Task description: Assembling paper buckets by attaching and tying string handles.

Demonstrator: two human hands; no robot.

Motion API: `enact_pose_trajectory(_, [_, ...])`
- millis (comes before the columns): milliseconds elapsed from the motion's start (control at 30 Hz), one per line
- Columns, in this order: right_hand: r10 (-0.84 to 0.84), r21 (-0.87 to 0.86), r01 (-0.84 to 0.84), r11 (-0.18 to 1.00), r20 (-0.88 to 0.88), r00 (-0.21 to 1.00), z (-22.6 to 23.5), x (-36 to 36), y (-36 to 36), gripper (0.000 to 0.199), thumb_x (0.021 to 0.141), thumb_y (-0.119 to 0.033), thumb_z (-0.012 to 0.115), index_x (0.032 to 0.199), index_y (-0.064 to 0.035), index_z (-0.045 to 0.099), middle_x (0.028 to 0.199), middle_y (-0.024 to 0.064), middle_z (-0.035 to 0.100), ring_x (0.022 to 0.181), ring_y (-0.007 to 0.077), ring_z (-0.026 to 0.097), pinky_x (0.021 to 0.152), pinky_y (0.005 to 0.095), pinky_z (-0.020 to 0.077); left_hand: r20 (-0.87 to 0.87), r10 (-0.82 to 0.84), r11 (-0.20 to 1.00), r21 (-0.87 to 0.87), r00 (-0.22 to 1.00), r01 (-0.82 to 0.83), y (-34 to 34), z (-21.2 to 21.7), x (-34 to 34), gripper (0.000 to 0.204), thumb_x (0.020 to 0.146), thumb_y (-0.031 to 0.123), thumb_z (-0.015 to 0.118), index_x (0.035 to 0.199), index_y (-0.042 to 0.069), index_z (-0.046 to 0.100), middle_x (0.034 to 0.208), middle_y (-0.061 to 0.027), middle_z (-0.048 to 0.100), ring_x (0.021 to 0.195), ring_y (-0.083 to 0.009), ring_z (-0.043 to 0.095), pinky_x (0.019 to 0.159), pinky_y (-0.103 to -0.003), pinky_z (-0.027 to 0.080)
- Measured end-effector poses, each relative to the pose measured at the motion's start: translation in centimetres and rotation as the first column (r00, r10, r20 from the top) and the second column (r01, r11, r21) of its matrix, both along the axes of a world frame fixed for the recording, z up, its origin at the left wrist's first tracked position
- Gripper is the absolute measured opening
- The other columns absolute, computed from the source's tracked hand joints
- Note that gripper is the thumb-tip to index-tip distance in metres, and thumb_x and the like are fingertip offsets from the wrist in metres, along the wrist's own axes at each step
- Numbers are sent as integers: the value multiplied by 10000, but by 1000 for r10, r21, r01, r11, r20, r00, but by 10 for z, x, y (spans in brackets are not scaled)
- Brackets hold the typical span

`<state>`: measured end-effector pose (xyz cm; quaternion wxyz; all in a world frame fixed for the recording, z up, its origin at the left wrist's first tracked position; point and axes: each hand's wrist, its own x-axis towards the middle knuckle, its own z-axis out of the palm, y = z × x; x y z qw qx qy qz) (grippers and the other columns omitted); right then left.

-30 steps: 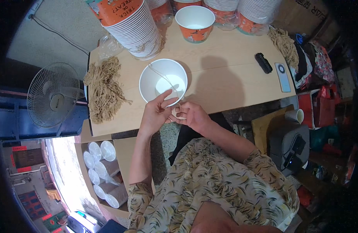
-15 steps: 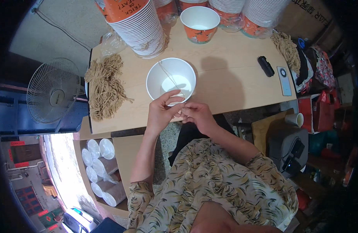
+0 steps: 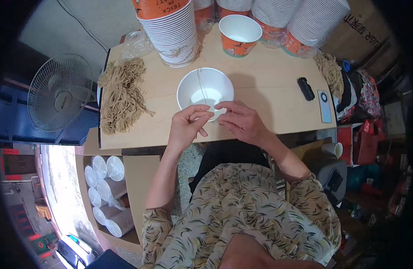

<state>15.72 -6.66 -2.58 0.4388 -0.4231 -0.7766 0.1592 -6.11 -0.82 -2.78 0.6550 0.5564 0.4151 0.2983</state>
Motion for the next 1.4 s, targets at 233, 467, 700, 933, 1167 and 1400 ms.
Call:
enact_pose_trajectory(233, [118, -59, -124, 991, -103, 988, 24, -12, 22, 180, 844, -12, 732, 1019, -34, 693, 1165, 96, 667, 893, 200, 655, 733, 317, 538, 117, -146, 985, -78, 982, 156, 1, 5, 4, 183, 1015, 101, 568, 1192, 54, 555, 985, -68, 740, 606, -107, 664, 498, -198, 437])
enact_pose_trajectory(467, [55, -567, -161, 808, -199, 978, 27, 0, 35, 75, 984, -97, 601, 1020, -31, 599, 906, 19, 657, 752, 72, 590, 608, 252, 489, 205, -149, 980, -99, 967, 172, 1, 3, 1, 120, 1042, 110, 524, 1156, 69, 531, 990, -72, 729, 661, -113, 666, 561, -218, 473])
enact_pose_trajectory(700, [164, -551, -344, 760, -349, 923, 21, 1, 43, 72, 1017, -131, 543, 985, -73, 515, 811, -3, 615, 681, 53, 526, 550, 232, 420, 224, -154, 982, -69, 962, 174, 1, 3, -3, 147, 1045, 119, 522, 1182, 66, 515, 1028, -83, 727, 710, -118, 686, 581, -219, 488])
enact_pose_trajectory(933, [82, -633, -390, 669, -458, 885, 22, 7, 44, 96, 1028, -155, 542, 983, -72, 521, 795, -1, 604, 607, 37, 459, 527, 216, 374, 96, -180, 982, -39, 979, 184, 2, -2, -7, 240, 1043, 158, 539, 1259, 60, 576, 1026, -54, 724, 753, -109, 701, 586, -207, 468])
enact_pose_trajectory(1167, [70, -597, -438, 672, -538, 840, 21, 10, 48, 105, 1031, -177, 547, 999, -78, 530, 804, 1, 613, 571, 30, 456, 508, 195, 365, 107, -210, 973, -76, 972, 218, 7, -3, -8, 264, 1045, 211, 559, 1224, 37, 642, 1012, -47, 720, 764, -106, 699, 600, -207, 476])
enact_pose_trajectory(1400, [28, -566, -410, 715, -563, 826, 20, 6, 52, 101, 1015, -174, 570, 989, -77, 558, 699, -23, 587, 567, 24, 487, 500, 195, 363, 104, -178, 982, -44, 979, 184, 9, -6, -6, 253, 1030, 235, 592, 1166, 36, 670, 972, -47, 720, 729, -92, 670, 612, -209, 476])
